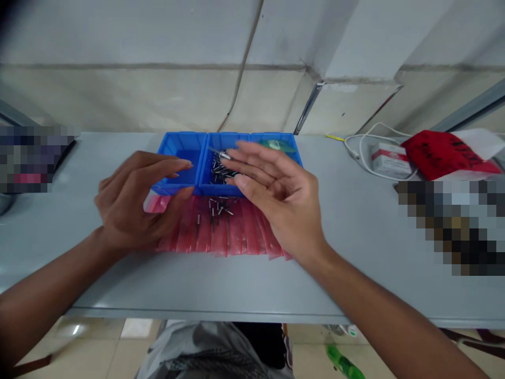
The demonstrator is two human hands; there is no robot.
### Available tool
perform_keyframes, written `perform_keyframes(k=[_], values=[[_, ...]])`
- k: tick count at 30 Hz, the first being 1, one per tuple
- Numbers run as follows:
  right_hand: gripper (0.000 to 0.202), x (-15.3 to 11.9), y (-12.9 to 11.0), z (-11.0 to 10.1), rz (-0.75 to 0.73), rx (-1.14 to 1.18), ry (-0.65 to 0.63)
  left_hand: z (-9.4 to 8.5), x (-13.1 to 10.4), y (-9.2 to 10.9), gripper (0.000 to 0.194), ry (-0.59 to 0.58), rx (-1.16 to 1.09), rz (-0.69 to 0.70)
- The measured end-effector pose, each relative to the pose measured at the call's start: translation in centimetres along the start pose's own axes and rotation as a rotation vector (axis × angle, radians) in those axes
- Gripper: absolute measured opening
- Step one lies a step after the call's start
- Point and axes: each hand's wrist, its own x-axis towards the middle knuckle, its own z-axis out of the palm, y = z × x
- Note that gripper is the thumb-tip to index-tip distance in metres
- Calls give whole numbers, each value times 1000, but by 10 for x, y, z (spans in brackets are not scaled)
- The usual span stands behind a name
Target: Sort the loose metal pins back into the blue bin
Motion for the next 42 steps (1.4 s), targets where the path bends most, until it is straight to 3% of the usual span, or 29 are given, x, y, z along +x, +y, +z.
perform_keyframes(k=[3, 6, 8, 10, 14, 22, 25, 28, 30, 37, 42], values=[[40, 4, -3, -5, -21, -77, -53, 5, 0, -8, 32, -93, 62, -57], [28, 10, -6, -20, -246, -477, -67, 11, -3, -16, 29, -211, 63, -96], [23, 15, -2, -32, -423, -772, -145, 15, -6, -20, 27, -283, 39, -109], [22, 20, 5, -43, -473, -893, -256, 16, -9, -24, 27, -333, 8, -101], [20, 24, 19, -48, -401, -887, -365, 16, -12, -27, 31, -356, -7, -35], [14, 17, 10, -38, -503, -854, -302, 13, -11, -25, 24, -361, -2, -23], [16, 10, 5, -28, -601, -916, -419, 12, -10, -21, 28, -373, 32, -28], [23, 2, 12, -14, -586, -1078, -577, 12, -9, -18, 32, -371, 68, -37], [25, -2, 20, -8, -569, -1098, -611, 12, -9, -17, 33, -377, 85, -35], [27, -2, 24, -11, -620, -1004, -554, 12, -8, -16, 33, -364, 96, -40], [22, 1, 3, -8, -541, -682, -243, 6, 0, -10, 29, -249, 43, -16]])
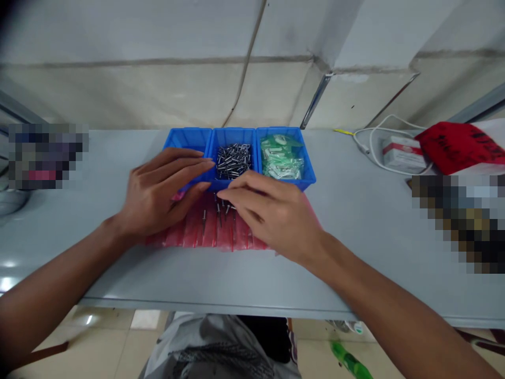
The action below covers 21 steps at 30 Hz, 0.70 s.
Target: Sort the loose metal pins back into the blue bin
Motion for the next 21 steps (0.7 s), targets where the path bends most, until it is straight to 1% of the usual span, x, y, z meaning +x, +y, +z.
perform_keyframes(k=[3, 5, 7, 10, 13, 16, 19, 21], values=[[23, 6, -10, -7, 174, 181, 191, -5, 3, 7, 27, 60, -31, 68], [26, 7, -13, -9, 279, 279, 255, -7, 3, 10, 20, 77, -44, 101], [26, 7, -15, -9, 348, 362, 273, -7, 3, 12, 11, 106, -63, 117], [21, 6, -15, -6, 370, 438, 298, -8, 3, 13, 3, 138, -83, 122], [22, 6, -14, -4, 398, 456, 312, -10, 4, 13, 7, 125, -111, 105], [23, 7, -14, -2, 419, 519, 349, -10, 3, 14, 4, 143, -150, 83], [20, 8, -14, -1, 435, 614, 333, -9, 3, 13, 7, 159, -150, 132], [20, 8, -14, -1, 440, 638, 320, -8, 3, 13, 4, 153, -151, 155]])
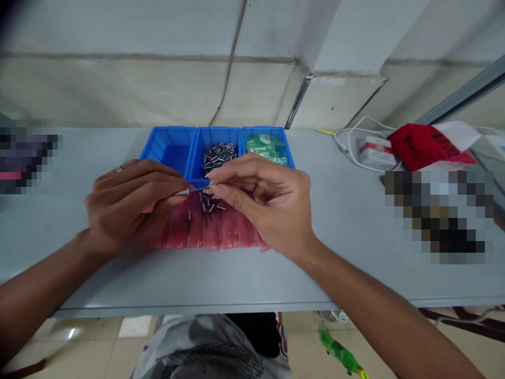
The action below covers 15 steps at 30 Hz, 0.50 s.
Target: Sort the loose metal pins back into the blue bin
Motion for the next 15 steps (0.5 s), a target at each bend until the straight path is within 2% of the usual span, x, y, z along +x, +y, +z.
perform_keyframes(k=[5, 9, 12, 15], values=[[21, -1, -3, -2, -5, -55, 14, 1, 1, 1, 6, 1, -60, -87], [19, -2, -3, -4, -4, -84, -9, 1, 2, 3, 2, 23, -76, -73], [17, -2, 0, -2, 1, -78, -6, 0, 1, 4, 12, 1, -55, -93], [22, 1, 5, -1, 21, -9, 54, -2, 0, 2, 17, 56, -32, -177]])
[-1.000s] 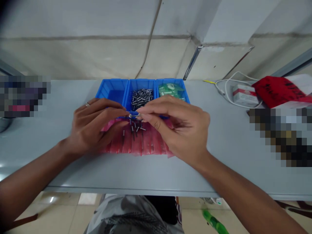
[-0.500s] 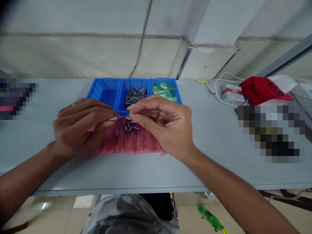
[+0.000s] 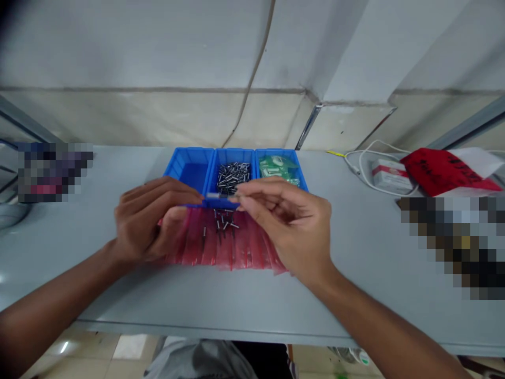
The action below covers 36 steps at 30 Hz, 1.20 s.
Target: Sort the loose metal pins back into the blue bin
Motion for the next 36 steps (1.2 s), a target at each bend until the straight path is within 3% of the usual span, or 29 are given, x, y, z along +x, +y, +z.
perform_keyframes(k=[3, 5, 10, 12, 15, 21, 25, 27, 32, 36], values=[[34, 3, 3, -2, 16, 67, -1, -1, 0, -4, 15, 42, 42, -60], [36, 4, 3, -5, -44, -43, -81, -2, 0, -5, 14, 31, 71, -73], [35, -4, 5, -2, -574, -531, -548, 0, 1, -4, 14, 2, 116, -55], [28, -12, 7, 6, -739, -698, -670, 0, 1, -3, 14, -7, 136, -40], [18, -24, 8, 18, -897, -841, -719, 1, 1, -4, 14, -6, 154, -14], [23, -28, 7, 29, -1060, -901, -727, 2, -1, -5, 15, -12, 169, -9], [21, -24, 7, 30, -1088, -901, -740, 3, -1, -6, 15, 2, 176, -7], [19, -21, 5, 28, -1046, -839, -684, 3, -2, -7, 13, 0, 168, -15], [21, -10, -6, 12, -608, -557, -364, 1, -3, -8, 10, 8, 53, 41], [22, -2, -10, 2, -347, -328, -138, 1, -3, -6, 16, -53, 11, 128]])
